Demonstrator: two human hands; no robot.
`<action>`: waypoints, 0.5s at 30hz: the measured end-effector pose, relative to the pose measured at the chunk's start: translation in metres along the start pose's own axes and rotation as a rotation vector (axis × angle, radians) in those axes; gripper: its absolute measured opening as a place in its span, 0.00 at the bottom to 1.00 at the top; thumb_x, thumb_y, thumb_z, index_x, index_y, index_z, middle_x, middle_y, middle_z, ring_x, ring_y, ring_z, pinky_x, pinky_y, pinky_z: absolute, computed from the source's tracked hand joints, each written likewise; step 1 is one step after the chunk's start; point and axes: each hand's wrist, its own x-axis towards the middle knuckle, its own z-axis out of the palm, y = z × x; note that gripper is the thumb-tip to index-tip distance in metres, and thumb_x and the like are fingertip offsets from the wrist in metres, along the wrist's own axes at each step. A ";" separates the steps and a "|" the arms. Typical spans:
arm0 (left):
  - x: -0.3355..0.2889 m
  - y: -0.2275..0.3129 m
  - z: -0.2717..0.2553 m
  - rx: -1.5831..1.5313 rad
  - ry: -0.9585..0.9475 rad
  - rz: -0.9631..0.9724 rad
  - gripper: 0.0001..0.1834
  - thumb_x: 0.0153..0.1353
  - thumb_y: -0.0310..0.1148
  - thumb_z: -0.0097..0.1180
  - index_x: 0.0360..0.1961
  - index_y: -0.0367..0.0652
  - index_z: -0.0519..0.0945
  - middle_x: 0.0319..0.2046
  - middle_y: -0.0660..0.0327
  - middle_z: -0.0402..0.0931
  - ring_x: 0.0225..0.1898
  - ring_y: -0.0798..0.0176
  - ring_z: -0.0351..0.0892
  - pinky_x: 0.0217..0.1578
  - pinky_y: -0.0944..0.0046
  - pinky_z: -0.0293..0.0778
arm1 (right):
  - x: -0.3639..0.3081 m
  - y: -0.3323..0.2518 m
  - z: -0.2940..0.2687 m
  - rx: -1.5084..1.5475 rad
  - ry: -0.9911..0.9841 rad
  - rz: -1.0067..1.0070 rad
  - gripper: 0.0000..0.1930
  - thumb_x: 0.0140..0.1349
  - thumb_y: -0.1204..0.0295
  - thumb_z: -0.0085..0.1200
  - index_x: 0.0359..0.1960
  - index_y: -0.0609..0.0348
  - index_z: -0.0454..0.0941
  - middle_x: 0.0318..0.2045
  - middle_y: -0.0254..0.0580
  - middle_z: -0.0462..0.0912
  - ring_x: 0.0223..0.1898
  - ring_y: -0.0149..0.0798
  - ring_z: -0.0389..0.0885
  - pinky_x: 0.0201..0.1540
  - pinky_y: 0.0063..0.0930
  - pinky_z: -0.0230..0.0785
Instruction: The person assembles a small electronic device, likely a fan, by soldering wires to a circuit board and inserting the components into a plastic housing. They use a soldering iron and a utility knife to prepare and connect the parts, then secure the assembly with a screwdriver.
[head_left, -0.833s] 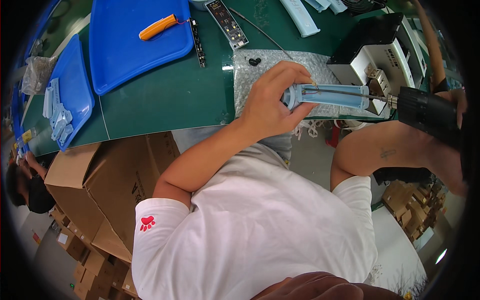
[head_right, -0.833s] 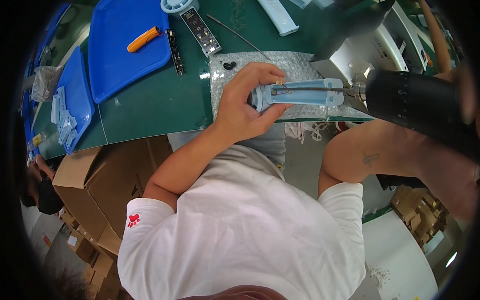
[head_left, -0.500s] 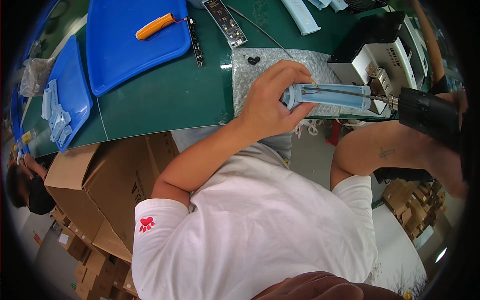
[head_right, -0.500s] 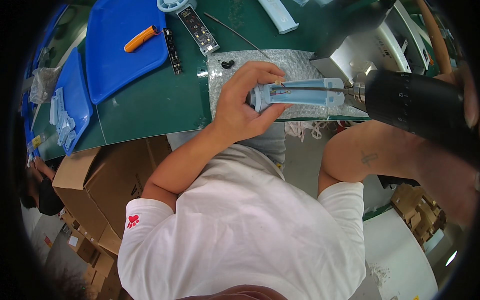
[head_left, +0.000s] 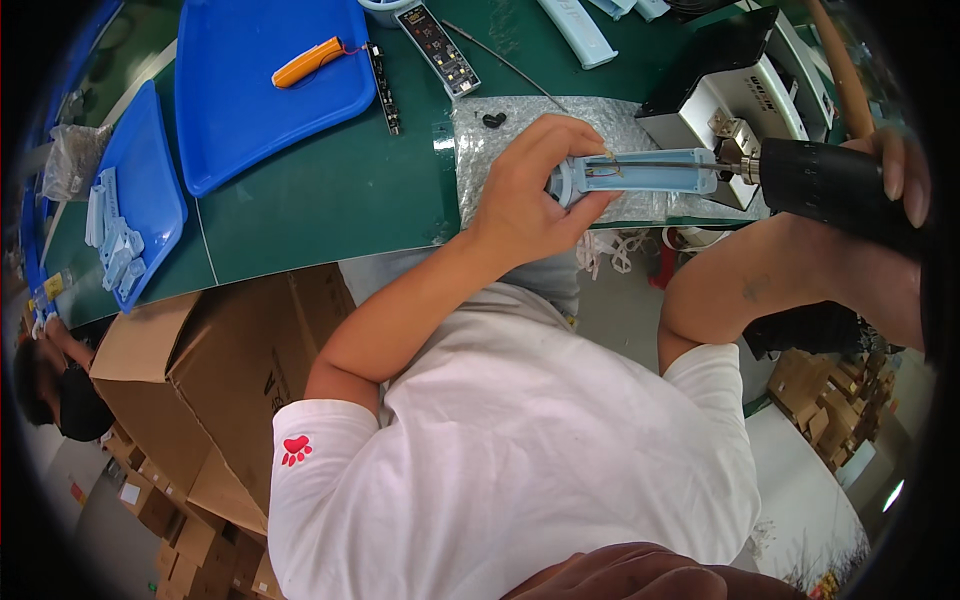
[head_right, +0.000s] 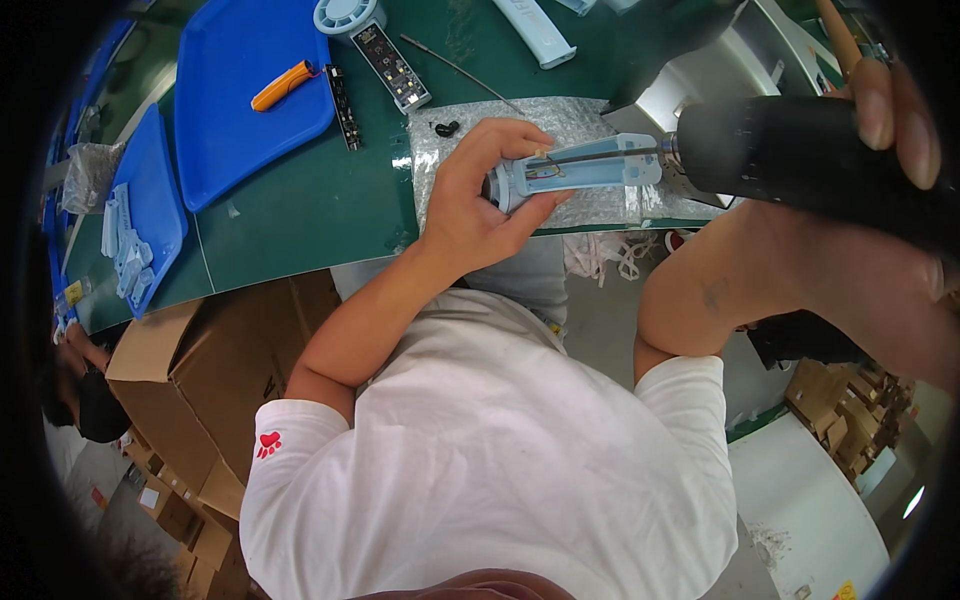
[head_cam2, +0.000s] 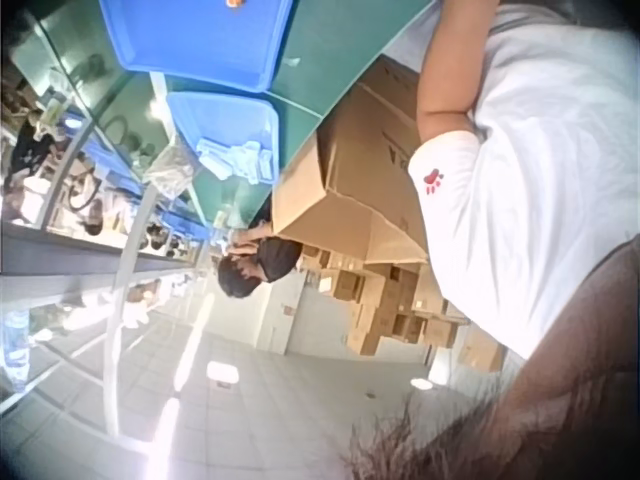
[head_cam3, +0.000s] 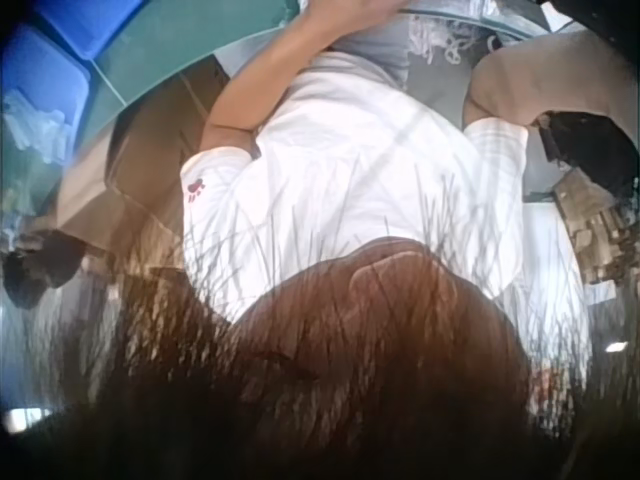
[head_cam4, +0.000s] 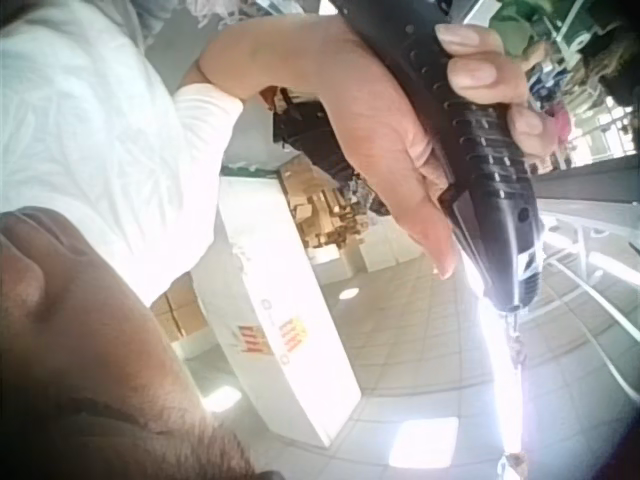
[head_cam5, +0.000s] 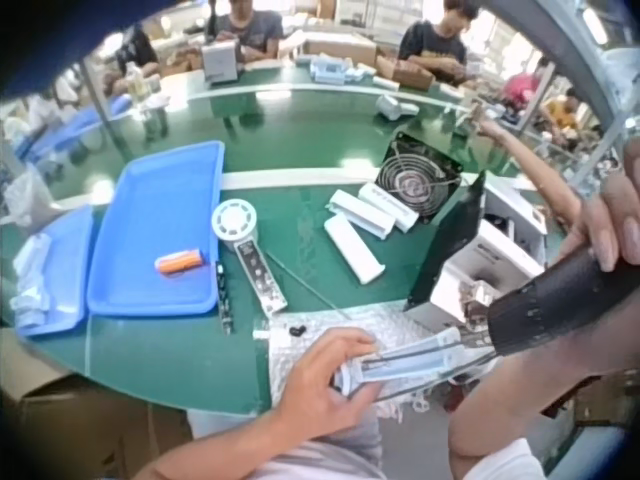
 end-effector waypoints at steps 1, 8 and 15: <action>0.000 0.000 0.000 0.001 0.000 -0.007 0.22 0.50 0.24 0.77 0.45 0.38 0.80 0.47 0.52 0.82 0.45 0.54 0.84 0.46 0.59 0.78 | -0.001 0.000 0.000 -0.004 0.002 -0.004 0.21 0.80 0.46 0.35 0.56 0.46 0.66 0.39 0.44 0.76 0.25 0.33 0.78 0.23 0.25 0.78; -0.002 -0.001 -0.001 0.016 0.004 0.053 0.22 0.50 0.24 0.77 0.45 0.39 0.80 0.47 0.52 0.82 0.45 0.53 0.83 0.46 0.58 0.78 | -0.003 0.000 0.004 -0.012 -0.002 -0.019 0.20 0.79 0.47 0.40 0.53 0.50 0.69 0.37 0.43 0.78 0.25 0.32 0.79 0.24 0.24 0.77; 0.001 -0.004 0.003 0.029 -0.013 0.005 0.22 0.52 0.23 0.76 0.47 0.38 0.79 0.48 0.53 0.81 0.48 0.54 0.82 0.50 0.60 0.77 | -0.002 -0.022 -0.005 -0.166 0.119 -0.119 0.20 0.79 0.49 0.44 0.50 0.53 0.72 0.35 0.41 0.79 0.24 0.31 0.79 0.24 0.24 0.76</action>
